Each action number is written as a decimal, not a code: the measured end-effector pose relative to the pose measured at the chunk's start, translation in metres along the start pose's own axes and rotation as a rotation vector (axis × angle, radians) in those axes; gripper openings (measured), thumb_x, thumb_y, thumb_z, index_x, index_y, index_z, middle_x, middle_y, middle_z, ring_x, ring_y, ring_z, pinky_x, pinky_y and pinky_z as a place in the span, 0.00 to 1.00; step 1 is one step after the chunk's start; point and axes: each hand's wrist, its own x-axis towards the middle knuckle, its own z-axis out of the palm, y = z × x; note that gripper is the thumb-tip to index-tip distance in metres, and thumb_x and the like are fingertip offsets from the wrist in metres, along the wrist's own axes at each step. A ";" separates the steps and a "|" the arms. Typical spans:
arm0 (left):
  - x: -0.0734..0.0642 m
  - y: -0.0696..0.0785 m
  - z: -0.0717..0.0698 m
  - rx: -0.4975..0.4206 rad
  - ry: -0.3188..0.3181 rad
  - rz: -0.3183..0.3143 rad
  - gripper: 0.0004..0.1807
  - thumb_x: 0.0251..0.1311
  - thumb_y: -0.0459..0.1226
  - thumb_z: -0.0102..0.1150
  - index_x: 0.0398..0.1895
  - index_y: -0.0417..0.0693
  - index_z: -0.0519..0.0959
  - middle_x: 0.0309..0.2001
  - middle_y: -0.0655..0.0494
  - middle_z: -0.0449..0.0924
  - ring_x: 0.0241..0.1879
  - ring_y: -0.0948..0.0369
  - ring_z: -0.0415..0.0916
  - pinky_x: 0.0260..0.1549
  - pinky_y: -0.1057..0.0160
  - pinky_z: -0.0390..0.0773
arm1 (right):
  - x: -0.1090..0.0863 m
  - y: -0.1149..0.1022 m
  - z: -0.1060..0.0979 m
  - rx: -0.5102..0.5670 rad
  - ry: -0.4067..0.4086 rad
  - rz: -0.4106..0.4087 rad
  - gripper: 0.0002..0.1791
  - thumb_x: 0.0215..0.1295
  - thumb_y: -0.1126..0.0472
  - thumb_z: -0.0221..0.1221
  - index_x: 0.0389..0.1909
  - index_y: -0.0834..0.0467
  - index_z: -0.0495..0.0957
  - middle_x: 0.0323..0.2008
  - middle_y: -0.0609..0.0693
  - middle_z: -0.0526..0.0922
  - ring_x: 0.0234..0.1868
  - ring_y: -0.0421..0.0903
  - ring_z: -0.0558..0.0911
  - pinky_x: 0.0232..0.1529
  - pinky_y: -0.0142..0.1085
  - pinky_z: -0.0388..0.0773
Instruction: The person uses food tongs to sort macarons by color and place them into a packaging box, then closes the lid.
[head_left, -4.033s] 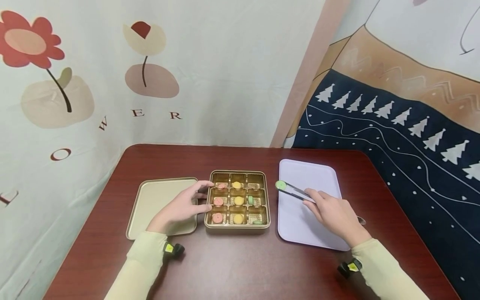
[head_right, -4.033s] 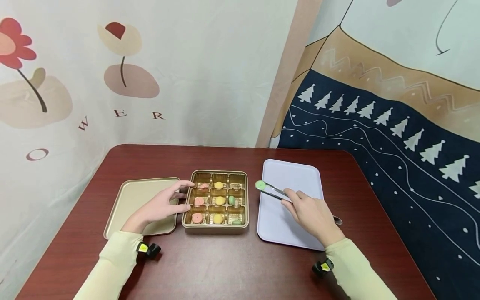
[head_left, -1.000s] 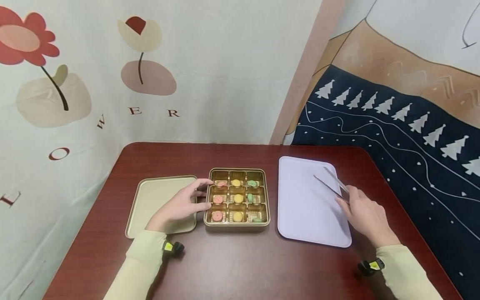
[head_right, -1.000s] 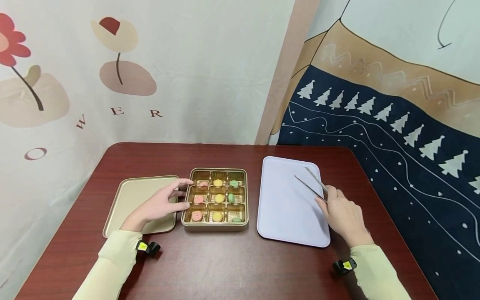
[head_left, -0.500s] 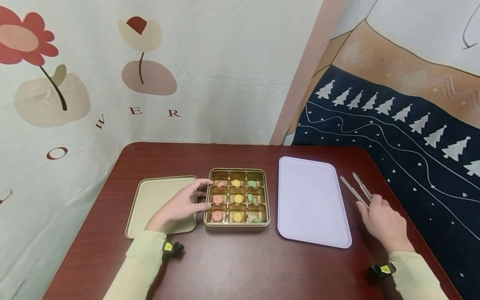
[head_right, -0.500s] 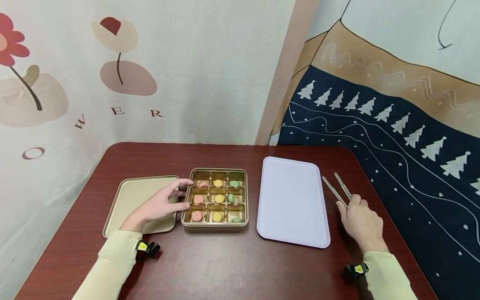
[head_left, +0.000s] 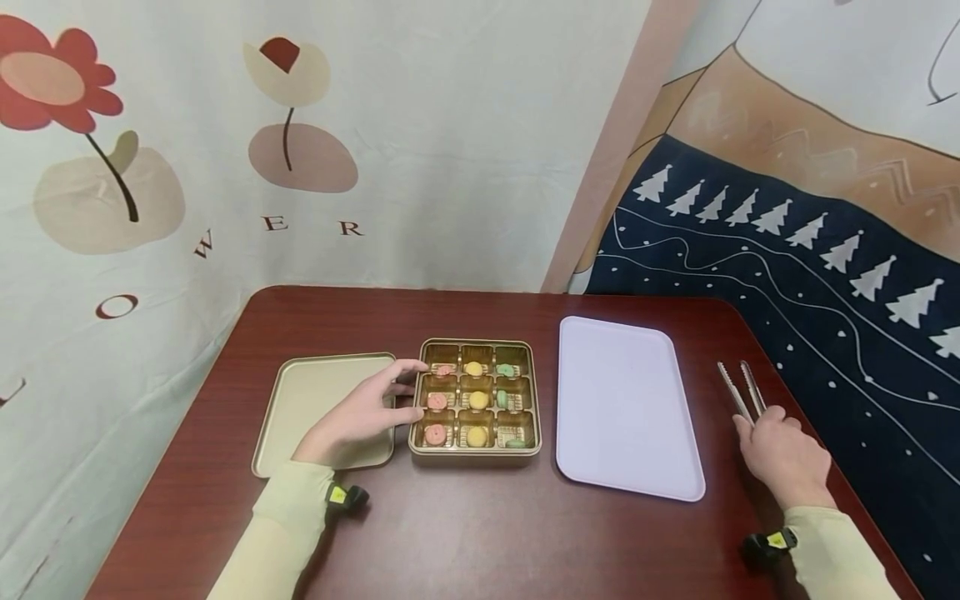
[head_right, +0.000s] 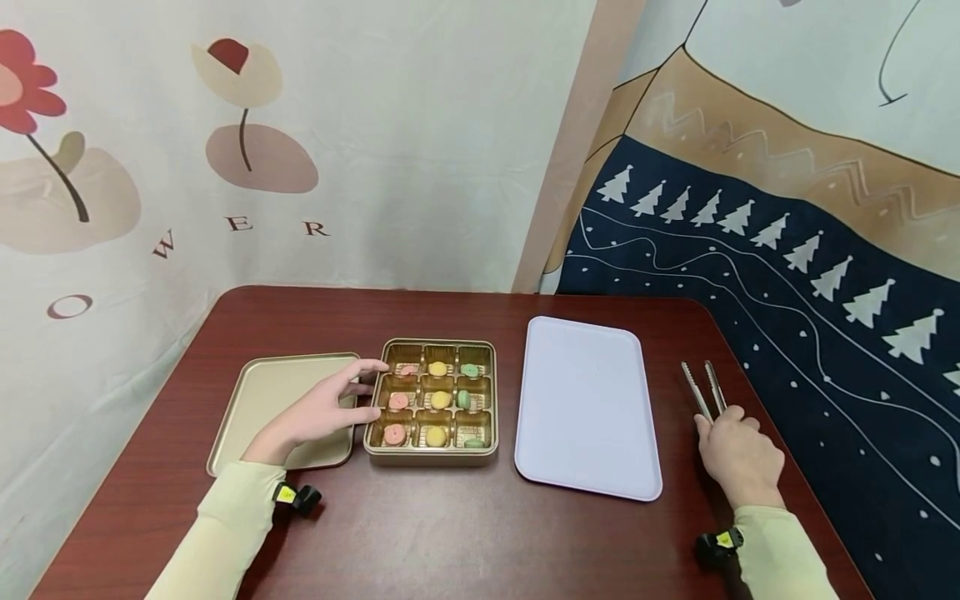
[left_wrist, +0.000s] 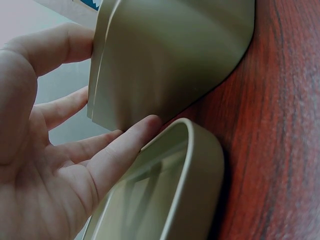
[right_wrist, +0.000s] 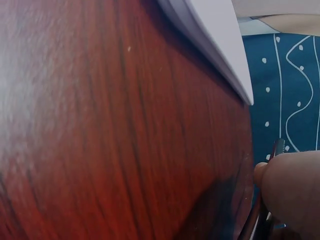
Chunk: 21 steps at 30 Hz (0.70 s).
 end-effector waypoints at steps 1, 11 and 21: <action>0.000 0.000 0.000 0.003 0.000 0.002 0.35 0.64 0.35 0.71 0.73 0.50 0.68 0.70 0.43 0.72 0.66 0.39 0.75 0.65 0.39 0.77 | 0.000 0.001 0.000 0.001 -0.016 0.004 0.31 0.81 0.46 0.48 0.41 0.76 0.62 0.28 0.70 0.71 0.23 0.62 0.74 0.20 0.53 0.75; 0.000 0.001 0.001 0.017 0.003 -0.001 0.35 0.64 0.35 0.71 0.73 0.50 0.68 0.69 0.42 0.73 0.65 0.39 0.75 0.65 0.40 0.78 | 0.004 0.008 0.007 -0.023 -0.118 0.051 0.42 0.81 0.41 0.47 0.49 0.85 0.60 0.33 0.78 0.71 0.28 0.70 0.78 0.27 0.63 0.79; 0.000 0.001 0.000 0.016 0.002 0.000 0.35 0.64 0.35 0.71 0.73 0.50 0.68 0.69 0.42 0.73 0.66 0.38 0.75 0.65 0.39 0.77 | 0.004 0.006 0.011 -0.029 -0.088 0.084 0.45 0.80 0.38 0.45 0.50 0.86 0.59 0.34 0.80 0.67 0.28 0.72 0.77 0.26 0.64 0.78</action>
